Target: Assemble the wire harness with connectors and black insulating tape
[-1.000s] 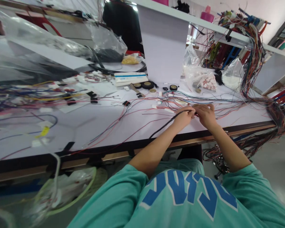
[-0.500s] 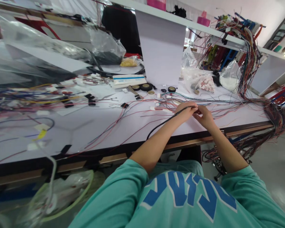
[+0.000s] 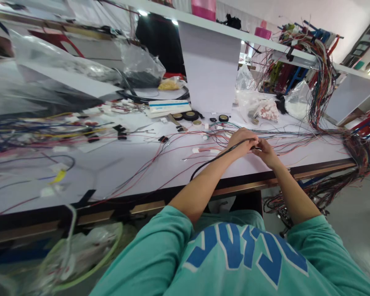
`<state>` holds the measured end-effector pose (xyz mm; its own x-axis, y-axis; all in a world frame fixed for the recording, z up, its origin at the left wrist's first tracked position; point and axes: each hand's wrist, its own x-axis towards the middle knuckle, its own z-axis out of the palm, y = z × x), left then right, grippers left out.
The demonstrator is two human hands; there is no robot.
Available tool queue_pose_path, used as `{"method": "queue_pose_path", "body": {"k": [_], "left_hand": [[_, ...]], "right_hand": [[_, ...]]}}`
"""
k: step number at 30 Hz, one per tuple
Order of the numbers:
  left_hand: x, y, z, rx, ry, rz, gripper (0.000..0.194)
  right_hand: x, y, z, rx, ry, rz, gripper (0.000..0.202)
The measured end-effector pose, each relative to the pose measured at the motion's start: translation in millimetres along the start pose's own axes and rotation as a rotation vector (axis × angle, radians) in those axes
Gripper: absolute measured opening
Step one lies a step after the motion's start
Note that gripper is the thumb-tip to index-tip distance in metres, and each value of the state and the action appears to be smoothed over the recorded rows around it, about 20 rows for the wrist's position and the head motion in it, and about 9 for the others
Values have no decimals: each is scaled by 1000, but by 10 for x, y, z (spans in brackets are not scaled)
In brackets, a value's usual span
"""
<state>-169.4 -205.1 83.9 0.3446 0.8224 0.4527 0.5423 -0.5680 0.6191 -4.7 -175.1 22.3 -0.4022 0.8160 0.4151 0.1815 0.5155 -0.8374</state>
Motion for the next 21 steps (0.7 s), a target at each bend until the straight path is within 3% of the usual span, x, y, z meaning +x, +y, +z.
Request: {"method": "queue_pose_path", "body": {"k": [6, 10, 14, 21], "left_hand": [[50, -1, 8, -135, -96, -107, 20], [58, -87, 4, -72, -226, -130, 25], [100, -178, 18, 17, -306, -132, 21], [266, -225, 130, 115, -367, -12, 15]], "right_hand": [[9, 40, 69, 205, 156, 58, 27], [-18, 68, 114, 239, 238, 81, 26], [-49, 119, 141, 271, 239, 125, 32], [-92, 235, 210, 236, 226, 129, 38]]}}
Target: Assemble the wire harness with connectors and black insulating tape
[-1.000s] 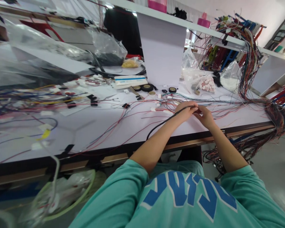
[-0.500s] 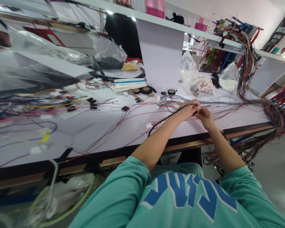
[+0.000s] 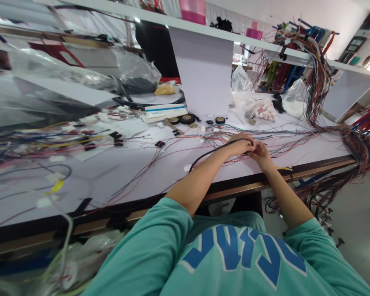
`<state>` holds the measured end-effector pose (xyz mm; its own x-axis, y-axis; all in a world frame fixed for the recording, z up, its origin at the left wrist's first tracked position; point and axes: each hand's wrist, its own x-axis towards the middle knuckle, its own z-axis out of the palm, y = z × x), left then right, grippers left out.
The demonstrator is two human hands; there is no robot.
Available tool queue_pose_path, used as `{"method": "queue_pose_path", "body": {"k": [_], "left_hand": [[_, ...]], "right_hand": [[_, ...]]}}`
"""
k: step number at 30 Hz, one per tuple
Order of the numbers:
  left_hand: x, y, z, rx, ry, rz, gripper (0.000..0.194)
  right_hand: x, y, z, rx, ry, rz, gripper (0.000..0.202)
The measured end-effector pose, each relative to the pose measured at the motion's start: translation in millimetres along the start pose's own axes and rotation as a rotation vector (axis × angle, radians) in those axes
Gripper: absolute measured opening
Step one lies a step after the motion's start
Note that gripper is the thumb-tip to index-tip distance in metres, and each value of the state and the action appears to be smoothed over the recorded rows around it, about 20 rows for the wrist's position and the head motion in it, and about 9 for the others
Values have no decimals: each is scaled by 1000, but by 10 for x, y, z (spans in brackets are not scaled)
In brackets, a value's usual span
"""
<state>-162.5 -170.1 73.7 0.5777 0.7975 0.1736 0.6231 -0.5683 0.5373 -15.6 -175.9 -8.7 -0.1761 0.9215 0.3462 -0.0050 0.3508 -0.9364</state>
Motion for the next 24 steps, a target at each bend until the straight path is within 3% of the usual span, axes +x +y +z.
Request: {"method": "queue_pose_path", "body": {"k": [7, 11, 15, 18, 20, 24], "left_hand": [[73, 122, -12, 124, -195, -137, 23], [42, 154, -33, 171, -172, -147, 28], [-23, 115, 19, 137, -60, -240, 28], [-76, 75, 94, -34, -12, -267, 25], [-97, 58, 138, -147, 2, -274, 24], [-103, 40, 173, -219, 49, -314, 21]], "right_hand": [[-63, 86, 4, -299, 41, -98, 32], [-160, 95, -7, -603, 86, -187, 44], [-307, 5, -47, -959, 98, -520, 44], [-398, -116, -108, -1237, -24, -787, 32], [-426, -199, -151, -1341, -127, -886, 28], [-427, -351, -217, -1392, -345, -888, 31]]}}
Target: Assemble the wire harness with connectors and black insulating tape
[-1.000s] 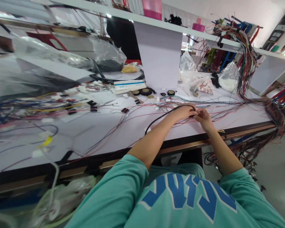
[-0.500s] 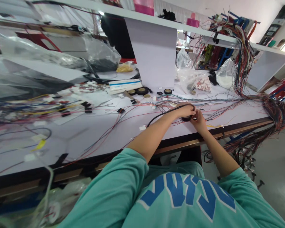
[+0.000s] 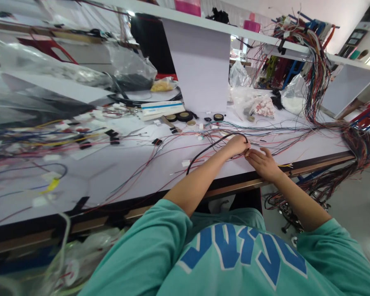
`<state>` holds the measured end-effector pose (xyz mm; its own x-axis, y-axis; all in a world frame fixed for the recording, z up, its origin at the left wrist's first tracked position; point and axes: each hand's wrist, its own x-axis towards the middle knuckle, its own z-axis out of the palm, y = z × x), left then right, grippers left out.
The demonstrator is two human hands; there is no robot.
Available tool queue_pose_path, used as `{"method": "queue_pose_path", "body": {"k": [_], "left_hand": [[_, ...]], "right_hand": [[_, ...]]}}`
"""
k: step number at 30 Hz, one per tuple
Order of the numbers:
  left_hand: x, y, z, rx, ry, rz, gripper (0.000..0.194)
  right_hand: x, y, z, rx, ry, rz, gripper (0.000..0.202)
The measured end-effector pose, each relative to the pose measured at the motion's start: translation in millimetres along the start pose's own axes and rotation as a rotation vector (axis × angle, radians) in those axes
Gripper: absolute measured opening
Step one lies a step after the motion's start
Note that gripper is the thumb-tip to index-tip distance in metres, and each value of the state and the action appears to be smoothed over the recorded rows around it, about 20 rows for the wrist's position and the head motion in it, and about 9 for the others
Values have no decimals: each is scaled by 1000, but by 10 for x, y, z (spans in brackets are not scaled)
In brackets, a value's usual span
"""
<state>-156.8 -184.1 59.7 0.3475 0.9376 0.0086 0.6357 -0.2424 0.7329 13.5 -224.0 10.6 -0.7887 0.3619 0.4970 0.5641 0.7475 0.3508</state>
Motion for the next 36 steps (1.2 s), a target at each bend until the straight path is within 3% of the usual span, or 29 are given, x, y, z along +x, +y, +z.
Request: {"method": "queue_pose_path", "body": {"k": [3, 6, 11, 17, 22, 26, 31, 33, 36], "left_hand": [[-14, 5, -18, 28, 19, -17, 22], [-61, 49, -45, 75, 11, -49, 22], [-147, 195, -78, 221, 33, -78, 23], [-148, 233, -97, 227, -10, -59, 28], [-96, 186, -118, 180, -36, -47, 26], [-83, 181, -113, 178, 27, -4, 20], [-111, 91, 3, -18, 154, 28, 19], [-134, 18, 68, -22, 239, 9, 20], [-173, -91, 153, 62, 279, 37, 7]], "right_hand": [[15, 33, -93, 73, -145, 31, 30], [50, 67, -134, 56, -202, 183, 28], [174, 149, -29, 82, -166, 425, 22], [263, 261, 215, 352, -20, 568, 24], [279, 313, 269, 639, 39, 652, 17], [332, 298, 209, 865, 37, 728, 25], [426, 265, 165, 742, 67, 801, 35], [446, 262, 175, 749, 88, 795, 29], [456, 267, 193, 816, 104, 834, 7]]}}
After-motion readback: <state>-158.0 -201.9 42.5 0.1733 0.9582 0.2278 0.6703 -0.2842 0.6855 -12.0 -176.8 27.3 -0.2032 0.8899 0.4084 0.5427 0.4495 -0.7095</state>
